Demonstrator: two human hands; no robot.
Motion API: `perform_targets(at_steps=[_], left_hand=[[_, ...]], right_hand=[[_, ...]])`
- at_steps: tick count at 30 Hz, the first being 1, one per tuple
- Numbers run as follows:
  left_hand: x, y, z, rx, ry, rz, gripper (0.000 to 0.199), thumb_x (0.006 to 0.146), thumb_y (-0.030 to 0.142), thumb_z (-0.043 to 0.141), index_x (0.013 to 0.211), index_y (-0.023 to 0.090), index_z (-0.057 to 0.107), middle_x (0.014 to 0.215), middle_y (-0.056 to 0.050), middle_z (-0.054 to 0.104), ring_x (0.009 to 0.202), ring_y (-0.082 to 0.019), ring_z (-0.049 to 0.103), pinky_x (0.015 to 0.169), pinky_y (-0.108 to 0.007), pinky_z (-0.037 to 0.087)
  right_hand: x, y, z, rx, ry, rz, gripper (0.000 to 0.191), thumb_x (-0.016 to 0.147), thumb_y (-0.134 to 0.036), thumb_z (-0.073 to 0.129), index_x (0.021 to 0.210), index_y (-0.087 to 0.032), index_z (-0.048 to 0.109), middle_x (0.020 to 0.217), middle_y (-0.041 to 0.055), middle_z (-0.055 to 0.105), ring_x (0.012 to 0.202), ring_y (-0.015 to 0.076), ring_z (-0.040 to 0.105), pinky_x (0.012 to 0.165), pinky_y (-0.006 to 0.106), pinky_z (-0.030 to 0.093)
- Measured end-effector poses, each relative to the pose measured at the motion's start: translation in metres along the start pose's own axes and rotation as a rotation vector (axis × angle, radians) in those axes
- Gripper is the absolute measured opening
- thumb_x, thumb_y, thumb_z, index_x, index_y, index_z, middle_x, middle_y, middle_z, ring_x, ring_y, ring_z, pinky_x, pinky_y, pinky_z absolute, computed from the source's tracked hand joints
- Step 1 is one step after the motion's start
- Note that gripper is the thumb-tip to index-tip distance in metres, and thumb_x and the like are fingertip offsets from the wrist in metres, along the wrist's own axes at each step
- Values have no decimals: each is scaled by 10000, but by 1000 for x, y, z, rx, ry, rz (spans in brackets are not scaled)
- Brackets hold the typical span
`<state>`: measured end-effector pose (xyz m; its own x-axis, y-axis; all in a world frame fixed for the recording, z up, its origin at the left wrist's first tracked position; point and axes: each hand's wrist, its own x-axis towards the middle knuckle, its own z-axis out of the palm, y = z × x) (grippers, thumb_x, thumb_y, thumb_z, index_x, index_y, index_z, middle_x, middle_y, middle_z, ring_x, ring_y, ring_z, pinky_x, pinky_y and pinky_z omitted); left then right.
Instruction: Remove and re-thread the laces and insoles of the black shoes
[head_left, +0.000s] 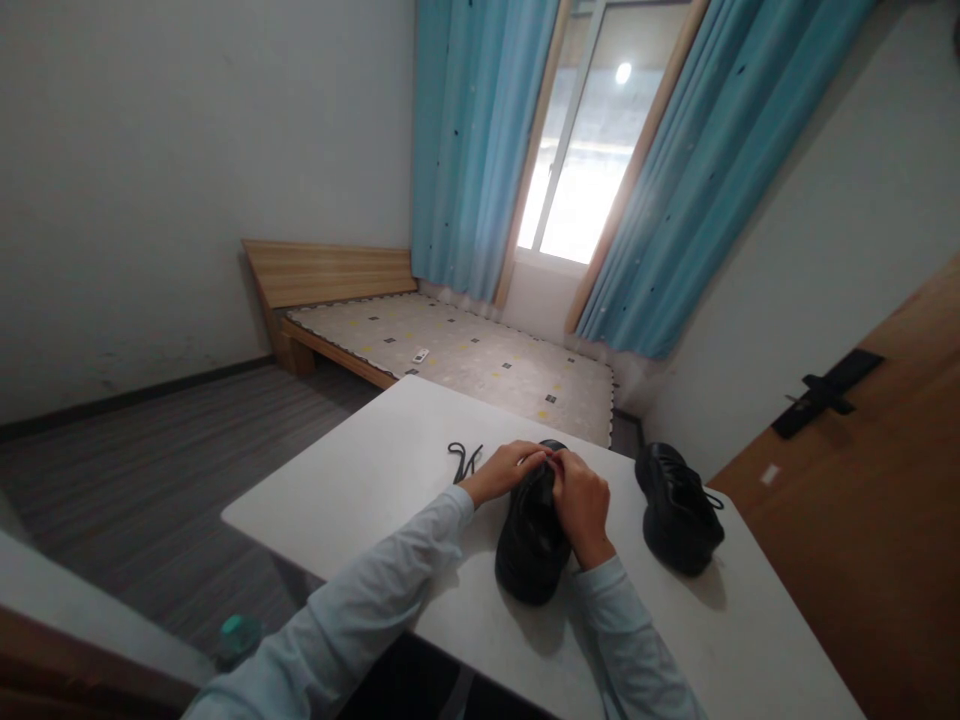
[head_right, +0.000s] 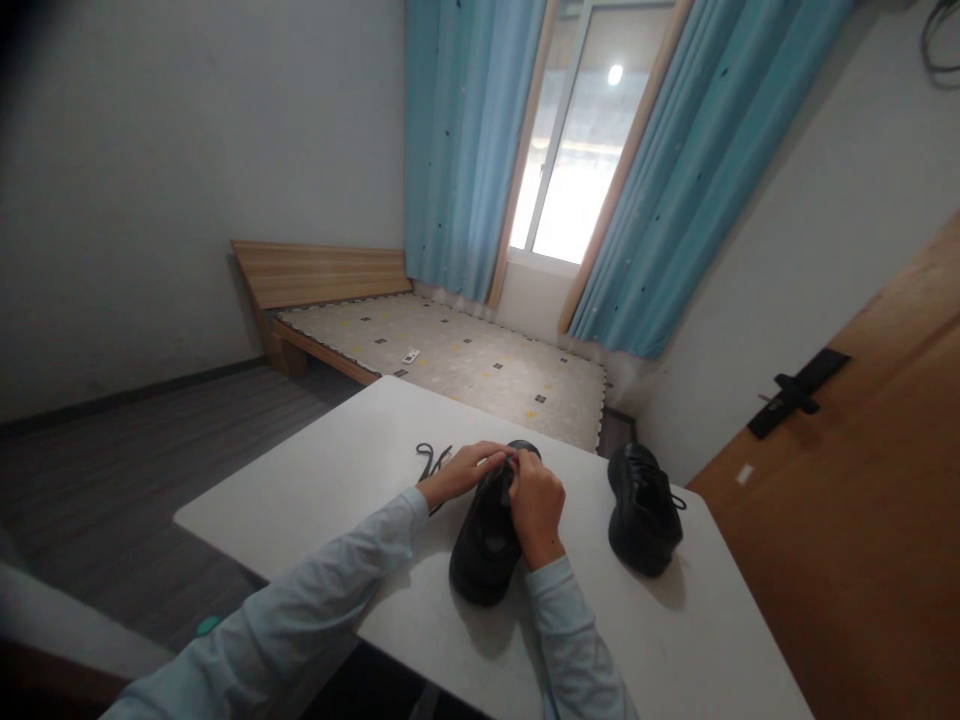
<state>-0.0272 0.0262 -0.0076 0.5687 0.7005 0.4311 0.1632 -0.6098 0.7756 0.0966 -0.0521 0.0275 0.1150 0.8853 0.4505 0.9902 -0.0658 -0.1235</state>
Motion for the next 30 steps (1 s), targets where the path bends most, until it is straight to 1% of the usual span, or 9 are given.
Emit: perform_targets(at_steps=[3, 9, 13, 15, 17, 20, 23, 27, 30], left_hand=[[1, -2, 4, 13, -26, -7, 316, 911, 322, 393, 1027, 162, 640, 1072, -56, 658, 1006, -159, 572, 930, -272, 414], [3, -3, 6, -27, -10, -31, 279, 894, 318, 415, 926, 137, 625, 935, -47, 649, 890, -149, 571, 837, -243, 433], [4, -3, 7, -118, -9, -73, 243, 874, 315, 449, 884, 139, 616, 907, -39, 648, 893, -146, 563, 818, -233, 441], [5, -3, 7, -196, -7, -86, 243, 865, 327, 467, 862, 134, 615, 892, -42, 652, 896, -150, 568, 819, -238, 447], [6, -4, 8, -269, 5, -92, 258, 851, 355, 493, 842, 129, 618, 871, -43, 656, 883, -154, 577, 815, -245, 454], [6, -5, 9, -316, 42, -84, 299, 834, 398, 521, 812, 123, 637, 847, -46, 667, 864, -160, 589, 815, -254, 453], [6, -6, 10, -316, 73, -72, 331, 836, 421, 519, 817, 124, 665, 868, -51, 686, 881, -168, 601, 837, -257, 444], [5, -3, 8, -253, 78, -77, 344, 843, 434, 511, 865, 139, 685, 885, -43, 701, 876, -167, 615, 834, -252, 443], [3, 2, 7, -182, 65, -57, 344, 859, 429, 487, 870, 151, 688, 890, -34, 702, 869, -160, 618, 826, -239, 439]], right_hand=[[-1, 1, 2, 64, 49, 3, 229, 920, -255, 399, 908, -190, 618, 876, 45, 685, 714, 152, 612, 573, 241, 297], [-3, 2, 4, 165, 103, 26, 242, 918, -275, 396, 880, -187, 618, 833, 41, 682, 710, 155, 606, 596, 237, 305], [-4, 4, 3, 249, 126, 95, 312, 919, -346, 349, 888, -183, 614, 813, 48, 682, 719, 166, 610, 619, 241, 329], [-4, 7, 3, 315, 141, 138, 360, 924, -338, 288, 903, -180, 611, 831, 59, 681, 742, 174, 610, 644, 248, 352], [-3, 10, 4, 404, 150, 183, 367, 911, -309, 261, 915, -180, 604, 848, 66, 681, 771, 183, 613, 678, 259, 380], [0, 18, 5, 527, 115, 249, 270, 837, -290, 358, 904, -189, 598, 858, 65, 680, 762, 192, 619, 694, 277, 419], [5, 27, 7, 625, 63, 255, 202, 732, -248, 449, 848, -184, 601, 864, 63, 670, 745, 186, 619, 690, 275, 444], [14, 45, 10, 620, 33, 276, 234, 648, -242, 492, 825, -159, 620, 866, 80, 639, 734, 190, 600, 690, 303, 468], [17, 57, 12, 668, -75, 347, 252, 642, -270, 518, 838, -149, 619, 756, 49, 622, 667, 185, 601, 639, 315, 485]])
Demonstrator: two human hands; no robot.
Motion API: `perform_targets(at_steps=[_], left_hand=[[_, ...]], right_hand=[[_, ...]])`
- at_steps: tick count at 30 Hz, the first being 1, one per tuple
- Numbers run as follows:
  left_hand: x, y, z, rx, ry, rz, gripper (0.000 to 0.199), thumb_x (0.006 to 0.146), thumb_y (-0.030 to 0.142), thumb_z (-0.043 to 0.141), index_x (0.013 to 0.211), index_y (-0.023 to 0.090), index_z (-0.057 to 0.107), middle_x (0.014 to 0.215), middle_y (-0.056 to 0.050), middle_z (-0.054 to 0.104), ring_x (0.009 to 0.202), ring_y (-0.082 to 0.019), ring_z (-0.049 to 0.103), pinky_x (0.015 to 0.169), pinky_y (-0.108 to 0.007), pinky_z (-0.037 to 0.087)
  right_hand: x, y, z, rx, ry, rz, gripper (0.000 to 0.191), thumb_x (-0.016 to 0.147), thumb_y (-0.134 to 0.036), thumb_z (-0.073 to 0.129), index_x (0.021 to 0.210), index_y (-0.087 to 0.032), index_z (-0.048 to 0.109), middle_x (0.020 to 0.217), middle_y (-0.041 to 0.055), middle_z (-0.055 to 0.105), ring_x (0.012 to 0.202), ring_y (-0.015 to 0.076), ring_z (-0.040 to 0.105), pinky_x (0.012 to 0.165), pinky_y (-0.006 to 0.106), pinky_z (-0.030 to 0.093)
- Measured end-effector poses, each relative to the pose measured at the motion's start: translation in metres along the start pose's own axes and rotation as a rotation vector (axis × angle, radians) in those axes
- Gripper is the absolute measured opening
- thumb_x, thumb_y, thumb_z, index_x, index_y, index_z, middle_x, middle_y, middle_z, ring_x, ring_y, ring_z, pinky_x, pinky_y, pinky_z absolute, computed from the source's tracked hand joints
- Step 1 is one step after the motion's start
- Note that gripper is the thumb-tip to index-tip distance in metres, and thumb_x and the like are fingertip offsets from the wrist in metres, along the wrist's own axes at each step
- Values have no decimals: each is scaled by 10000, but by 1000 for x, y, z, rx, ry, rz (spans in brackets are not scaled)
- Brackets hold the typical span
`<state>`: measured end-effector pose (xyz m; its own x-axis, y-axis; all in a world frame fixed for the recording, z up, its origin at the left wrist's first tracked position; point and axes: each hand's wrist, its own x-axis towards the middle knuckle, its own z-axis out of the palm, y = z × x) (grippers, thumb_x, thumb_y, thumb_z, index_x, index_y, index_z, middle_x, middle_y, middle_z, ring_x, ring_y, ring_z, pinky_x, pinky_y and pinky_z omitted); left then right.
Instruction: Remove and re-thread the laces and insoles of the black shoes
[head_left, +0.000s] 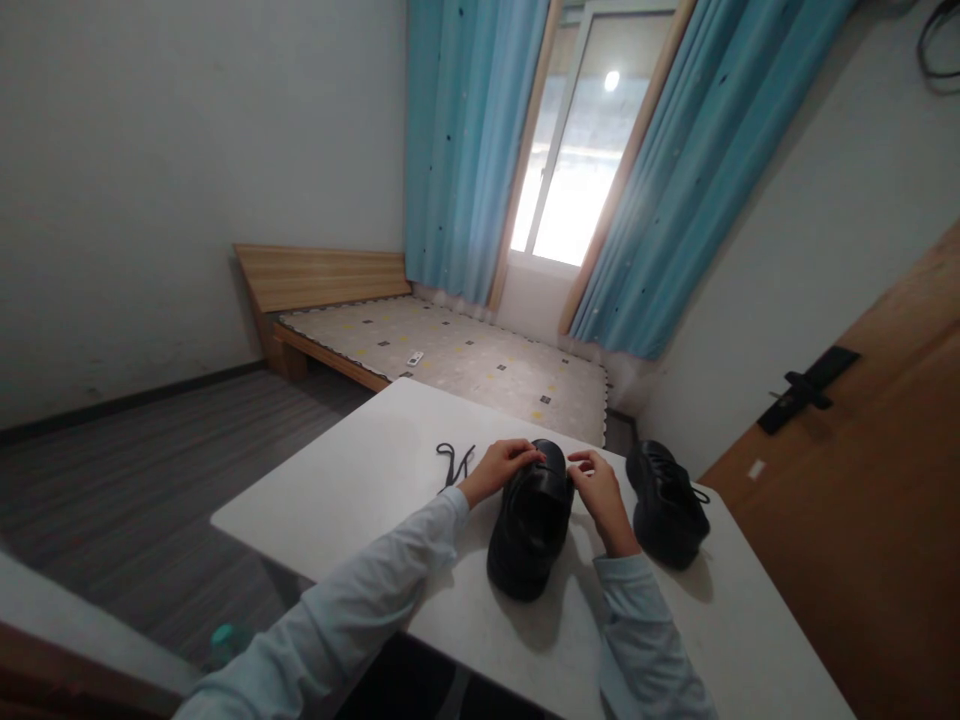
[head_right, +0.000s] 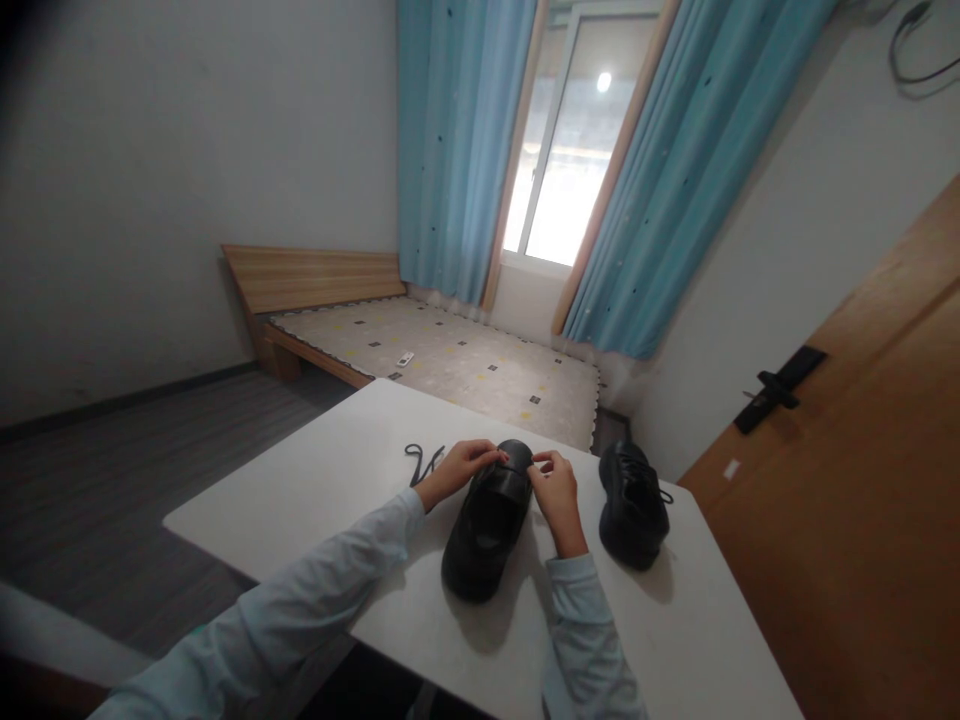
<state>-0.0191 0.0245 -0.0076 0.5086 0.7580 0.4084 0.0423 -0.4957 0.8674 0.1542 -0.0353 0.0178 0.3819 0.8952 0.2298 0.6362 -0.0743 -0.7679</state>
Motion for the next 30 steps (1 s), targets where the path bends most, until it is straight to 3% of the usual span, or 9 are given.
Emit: perform_targets(at_steps=[4, 9, 21, 26, 30], left_hand=[[-1, 5, 1, 82, -47, 28, 334, 880, 407, 457, 887, 157, 679, 892, -25, 697, 867, -152, 616, 807, -221, 435], [4, 6, 1, 225, -115, 81, 293, 888, 356, 461, 922, 156, 673, 925, -29, 691, 870, -142, 608, 806, -206, 428], [37, 31, 1, 823, -318, 115, 247, 871, 385, 487, 990, 303, 687, 965, 7, 706, 865, -166, 636, 698, -210, 416], [43, 40, 7, 991, -359, 208, 229, 844, 407, 523, 983, 338, 692, 950, -21, 709, 835, -189, 652, 652, -228, 414], [44, 44, 14, 1075, -384, 321, 184, 831, 324, 558, 933, 298, 709, 888, -62, 711, 774, -206, 663, 613, -246, 418]], right_hand=[[3, 5, -11, 222, -156, 113, 226, 624, -250, 571, 826, -150, 587, 676, 14, 611, 621, 158, 612, 585, 288, 505], [5, 8, -21, 372, -216, 195, 177, 586, -182, 592, 761, -156, 580, 631, -3, 624, 578, 129, 609, 552, 260, 512], [8, 12, -25, 462, -224, 299, 116, 557, -83, 590, 646, -158, 590, 513, -30, 601, 464, 99, 584, 488, 228, 531], [9, 14, -22, 454, -231, 325, 90, 577, -79, 596, 628, -154, 589, 484, -34, 582, 418, 88, 562, 467, 223, 534], [10, 15, -19, 444, -240, 348, 78, 593, -95, 610, 619, -158, 573, 489, -27, 591, 413, 97, 575, 455, 222, 537]])
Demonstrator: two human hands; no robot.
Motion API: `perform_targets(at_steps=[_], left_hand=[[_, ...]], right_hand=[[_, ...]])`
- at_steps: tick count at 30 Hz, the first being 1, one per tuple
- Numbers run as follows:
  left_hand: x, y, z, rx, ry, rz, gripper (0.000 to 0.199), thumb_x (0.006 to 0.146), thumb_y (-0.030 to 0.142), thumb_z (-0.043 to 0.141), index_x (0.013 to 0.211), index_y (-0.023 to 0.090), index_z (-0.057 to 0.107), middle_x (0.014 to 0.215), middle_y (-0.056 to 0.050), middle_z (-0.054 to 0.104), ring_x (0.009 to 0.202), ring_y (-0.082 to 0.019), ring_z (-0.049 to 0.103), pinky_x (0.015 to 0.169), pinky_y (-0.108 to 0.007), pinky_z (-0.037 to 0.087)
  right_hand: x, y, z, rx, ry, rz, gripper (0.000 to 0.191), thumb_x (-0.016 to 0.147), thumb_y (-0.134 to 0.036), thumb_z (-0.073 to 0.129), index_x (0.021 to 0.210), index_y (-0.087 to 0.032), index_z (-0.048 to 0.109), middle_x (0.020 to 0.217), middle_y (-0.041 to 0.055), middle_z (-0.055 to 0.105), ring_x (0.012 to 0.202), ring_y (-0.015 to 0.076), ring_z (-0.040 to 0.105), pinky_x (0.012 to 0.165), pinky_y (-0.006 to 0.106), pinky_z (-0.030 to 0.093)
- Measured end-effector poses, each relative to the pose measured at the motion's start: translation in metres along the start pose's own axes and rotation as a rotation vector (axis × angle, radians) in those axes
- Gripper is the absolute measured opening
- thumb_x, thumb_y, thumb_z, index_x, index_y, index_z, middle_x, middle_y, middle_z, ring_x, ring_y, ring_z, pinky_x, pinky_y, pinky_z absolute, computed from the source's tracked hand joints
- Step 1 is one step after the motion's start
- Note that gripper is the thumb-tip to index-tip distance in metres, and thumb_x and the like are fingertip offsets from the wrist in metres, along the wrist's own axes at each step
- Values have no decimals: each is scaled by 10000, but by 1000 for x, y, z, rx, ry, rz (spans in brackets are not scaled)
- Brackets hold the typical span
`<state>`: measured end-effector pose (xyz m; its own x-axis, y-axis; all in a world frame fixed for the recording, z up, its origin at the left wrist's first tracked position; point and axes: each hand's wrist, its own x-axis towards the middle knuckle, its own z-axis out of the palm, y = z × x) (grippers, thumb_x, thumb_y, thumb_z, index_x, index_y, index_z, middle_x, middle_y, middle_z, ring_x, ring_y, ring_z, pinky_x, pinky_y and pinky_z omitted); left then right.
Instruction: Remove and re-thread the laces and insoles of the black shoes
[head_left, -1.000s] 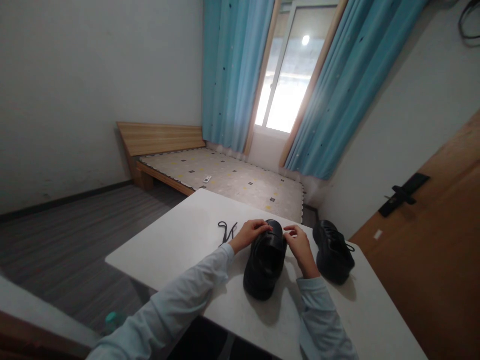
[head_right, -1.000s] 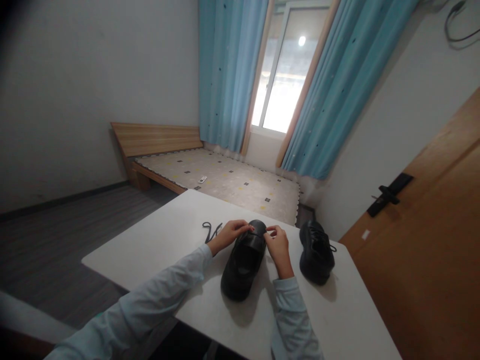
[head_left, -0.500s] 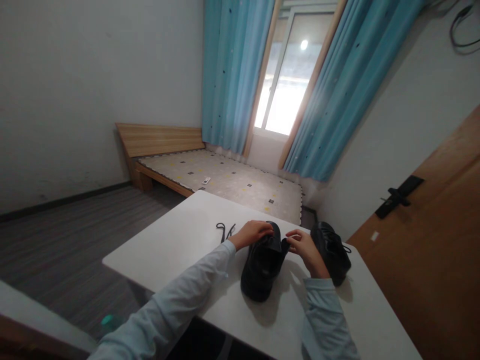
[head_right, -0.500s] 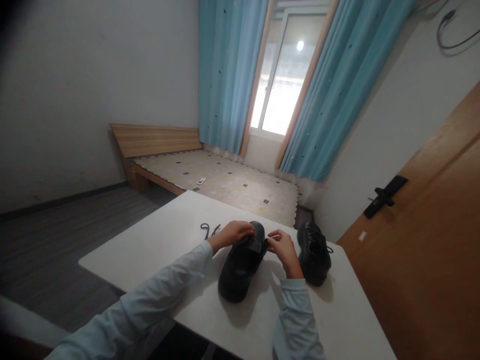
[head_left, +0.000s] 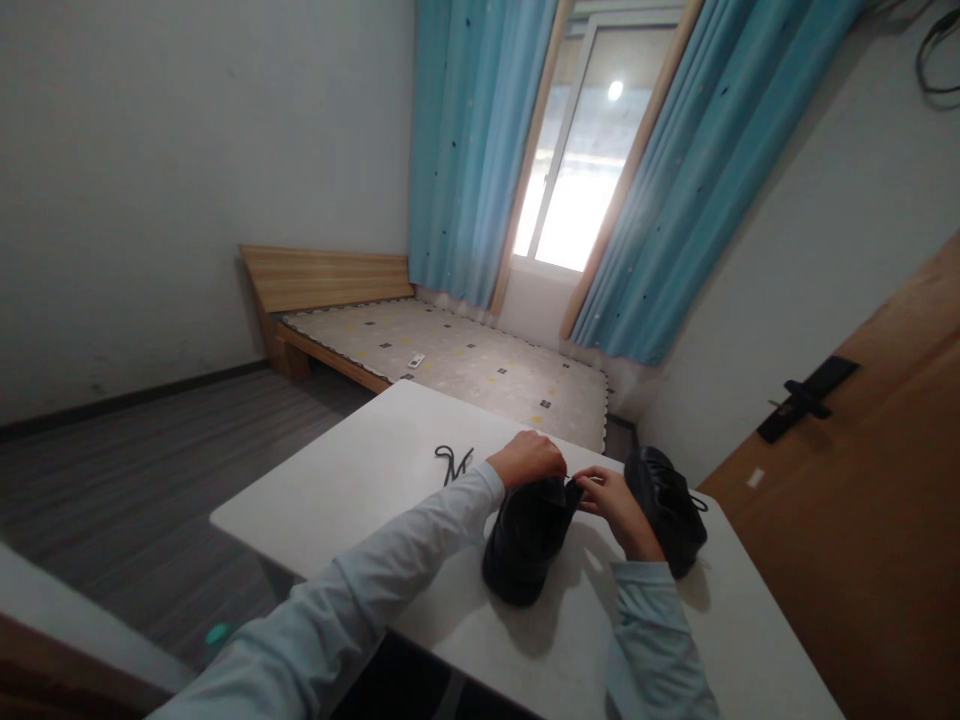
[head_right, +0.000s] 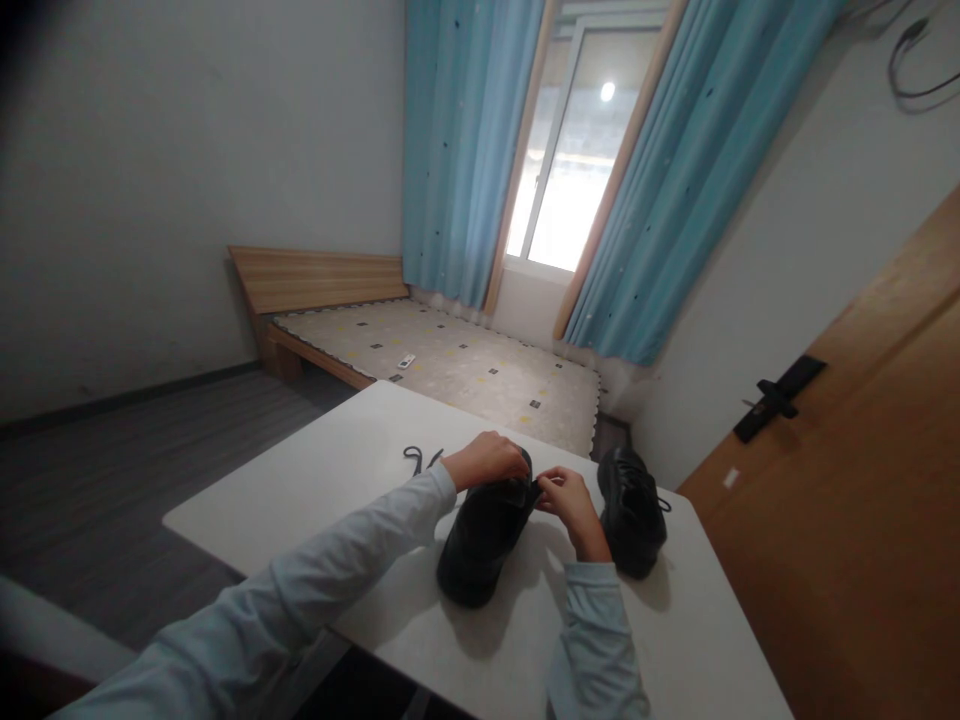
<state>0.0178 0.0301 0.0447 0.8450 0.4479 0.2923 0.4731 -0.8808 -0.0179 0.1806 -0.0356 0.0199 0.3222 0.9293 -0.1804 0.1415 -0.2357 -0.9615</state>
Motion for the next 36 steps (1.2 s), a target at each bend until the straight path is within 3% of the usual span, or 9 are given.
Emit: perform_targets(at_steps=[5, 17, 25, 31, 36], left_hand=[[5, 5, 0, 75, 32, 91, 142, 804, 255, 597, 884, 230, 711, 829, -93, 707, 755, -229, 670, 585, -260, 434], [3, 9, -5, 101, 31, 129, 135, 813, 277, 599, 852, 194, 697, 877, -84, 694, 735, -204, 666, 561, -255, 431], [4, 10, -3, 26, 25, 107, 131, 814, 239, 586, 864, 214, 704, 859, -67, 687, 803, -197, 657, 605, -246, 444], [13, 7, 1, -67, -106, 8, 143, 757, 235, 632, 873, 225, 715, 862, -93, 697, 814, -217, 660, 636, -263, 471], [17, 15, 2, -20, -58, 52, 159, 805, 147, 547, 825, 121, 703, 764, -145, 685, 756, -243, 667, 614, -294, 486]], right_hand=[[1, 2, 1, -8, 1, 21, 80, 616, -121, 609, 612, -167, 545, 489, -20, 599, 427, 120, 602, 462, 241, 550], [-1, 4, -2, 15, -33, 8, 63, 613, -152, 575, 592, -171, 519, 464, -38, 574, 422, 106, 585, 474, 241, 546], [1, 4, 0, 10, -33, 16, 68, 602, -148, 577, 577, -168, 517, 450, -36, 565, 420, 112, 589, 466, 239, 543], [0, 5, 4, 6, -33, 18, 106, 610, -146, 605, 568, -176, 513, 450, -42, 556, 423, 110, 591, 468, 230, 546], [-3, 4, 8, 15, -53, 24, 147, 630, -175, 643, 571, -177, 509, 464, -35, 560, 430, 115, 593, 480, 247, 554]])
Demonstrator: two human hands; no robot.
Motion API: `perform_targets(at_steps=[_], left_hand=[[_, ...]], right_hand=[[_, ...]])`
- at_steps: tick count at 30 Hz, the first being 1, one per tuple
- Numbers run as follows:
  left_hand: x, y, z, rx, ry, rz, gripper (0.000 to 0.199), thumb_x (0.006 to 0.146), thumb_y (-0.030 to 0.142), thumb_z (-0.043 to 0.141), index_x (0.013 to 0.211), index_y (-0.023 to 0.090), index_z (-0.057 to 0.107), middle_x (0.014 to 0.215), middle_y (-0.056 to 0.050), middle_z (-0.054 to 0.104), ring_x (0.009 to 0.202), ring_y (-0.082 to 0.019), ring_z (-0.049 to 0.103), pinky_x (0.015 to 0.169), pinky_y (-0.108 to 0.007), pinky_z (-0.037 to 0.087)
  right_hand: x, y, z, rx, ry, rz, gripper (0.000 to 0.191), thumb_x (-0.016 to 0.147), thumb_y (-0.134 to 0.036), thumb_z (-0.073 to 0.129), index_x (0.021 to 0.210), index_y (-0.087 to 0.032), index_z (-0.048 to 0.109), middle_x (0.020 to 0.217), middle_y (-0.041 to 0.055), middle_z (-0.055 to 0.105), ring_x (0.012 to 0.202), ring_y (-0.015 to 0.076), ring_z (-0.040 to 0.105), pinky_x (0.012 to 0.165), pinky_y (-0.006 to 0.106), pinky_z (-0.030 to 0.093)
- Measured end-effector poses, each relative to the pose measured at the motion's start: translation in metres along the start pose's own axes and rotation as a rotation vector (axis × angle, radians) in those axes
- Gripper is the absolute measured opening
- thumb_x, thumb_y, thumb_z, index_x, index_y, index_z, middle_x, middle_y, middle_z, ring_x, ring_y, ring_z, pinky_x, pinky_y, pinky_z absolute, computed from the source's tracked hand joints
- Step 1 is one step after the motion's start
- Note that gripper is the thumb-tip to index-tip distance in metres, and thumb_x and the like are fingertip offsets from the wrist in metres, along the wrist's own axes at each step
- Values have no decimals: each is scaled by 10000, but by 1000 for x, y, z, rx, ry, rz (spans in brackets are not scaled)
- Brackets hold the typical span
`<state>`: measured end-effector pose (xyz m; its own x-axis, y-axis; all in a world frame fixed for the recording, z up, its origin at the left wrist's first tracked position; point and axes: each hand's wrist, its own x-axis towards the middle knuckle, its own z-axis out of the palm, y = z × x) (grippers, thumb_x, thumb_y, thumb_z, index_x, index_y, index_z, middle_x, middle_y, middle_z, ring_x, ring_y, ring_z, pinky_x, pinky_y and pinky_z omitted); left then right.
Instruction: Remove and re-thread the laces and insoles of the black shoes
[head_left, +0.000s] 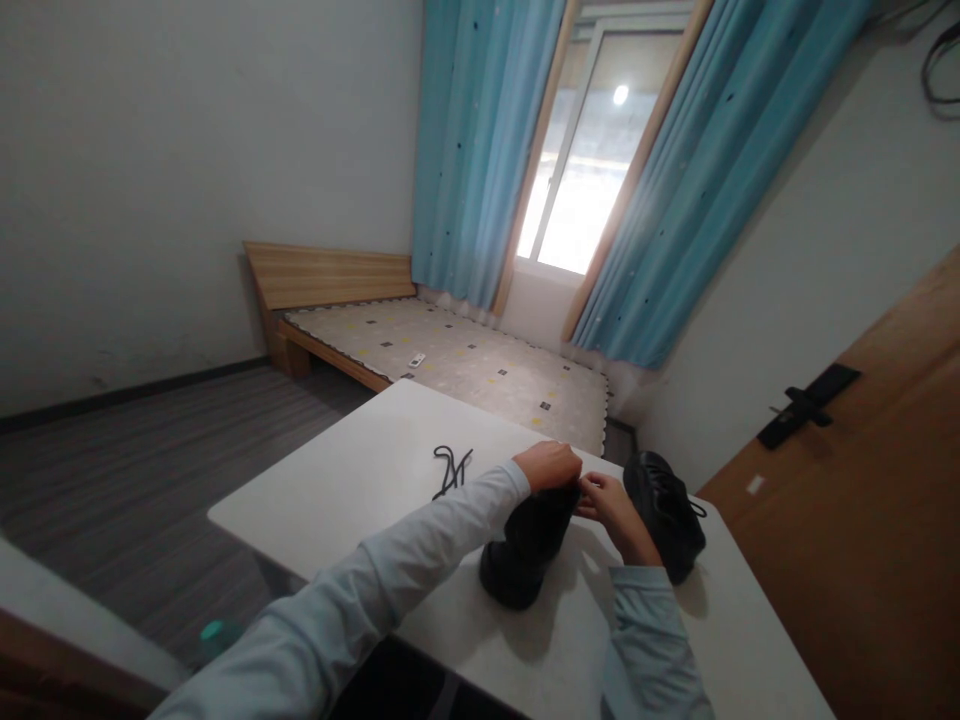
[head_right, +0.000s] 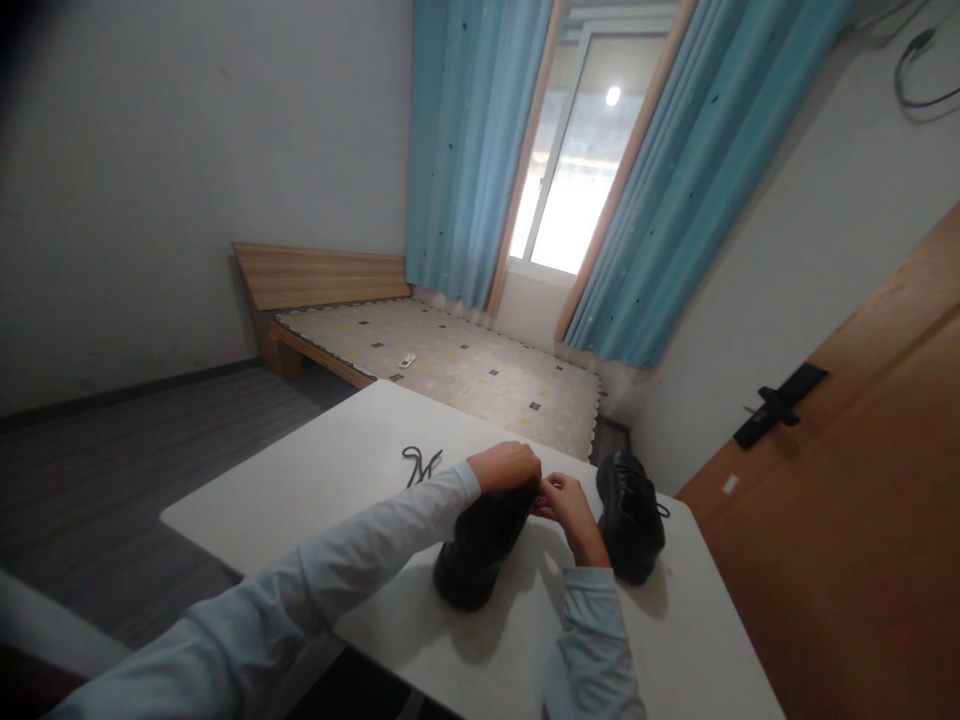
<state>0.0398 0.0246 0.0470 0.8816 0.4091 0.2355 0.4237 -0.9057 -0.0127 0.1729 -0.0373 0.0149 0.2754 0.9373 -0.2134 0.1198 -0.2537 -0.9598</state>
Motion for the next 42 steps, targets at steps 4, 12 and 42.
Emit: perform_targets(at_steps=[4, 12, 42], left_hand=[[-1, 6, -2, 37, 30, 9, 167, 820, 84, 502, 790, 65, 665, 750, -169, 674, 775, -242, 664, 646, -301, 493], [-9, 7, -5, -37, -10, -57, 139, 827, 82, 492, 846, 69, 629, 816, -150, 665, 839, -231, 649, 714, -302, 492], [-56, -36, -14, -701, -20, -87, 508, 783, 411, 613, 1235, 205, 508, 1207, -62, 602, 1104, -184, 551, 948, -273, 390]], right_hand=[[-3, 1, -1, 22, -32, -7, 128, 662, -193, 626, 579, -167, 531, 494, -22, 581, 450, 108, 594, 510, 245, 553], [-6, 5, -12, 49, -234, -12, 205, 660, -300, 717, 659, -125, 610, 615, 39, 655, 577, 140, 642, 650, 304, 551], [11, 6, -12, -135, -54, -250, 375, 578, -514, 686, 577, -169, 540, 577, 7, 613, 520, 133, 595, 470, 240, 486]])
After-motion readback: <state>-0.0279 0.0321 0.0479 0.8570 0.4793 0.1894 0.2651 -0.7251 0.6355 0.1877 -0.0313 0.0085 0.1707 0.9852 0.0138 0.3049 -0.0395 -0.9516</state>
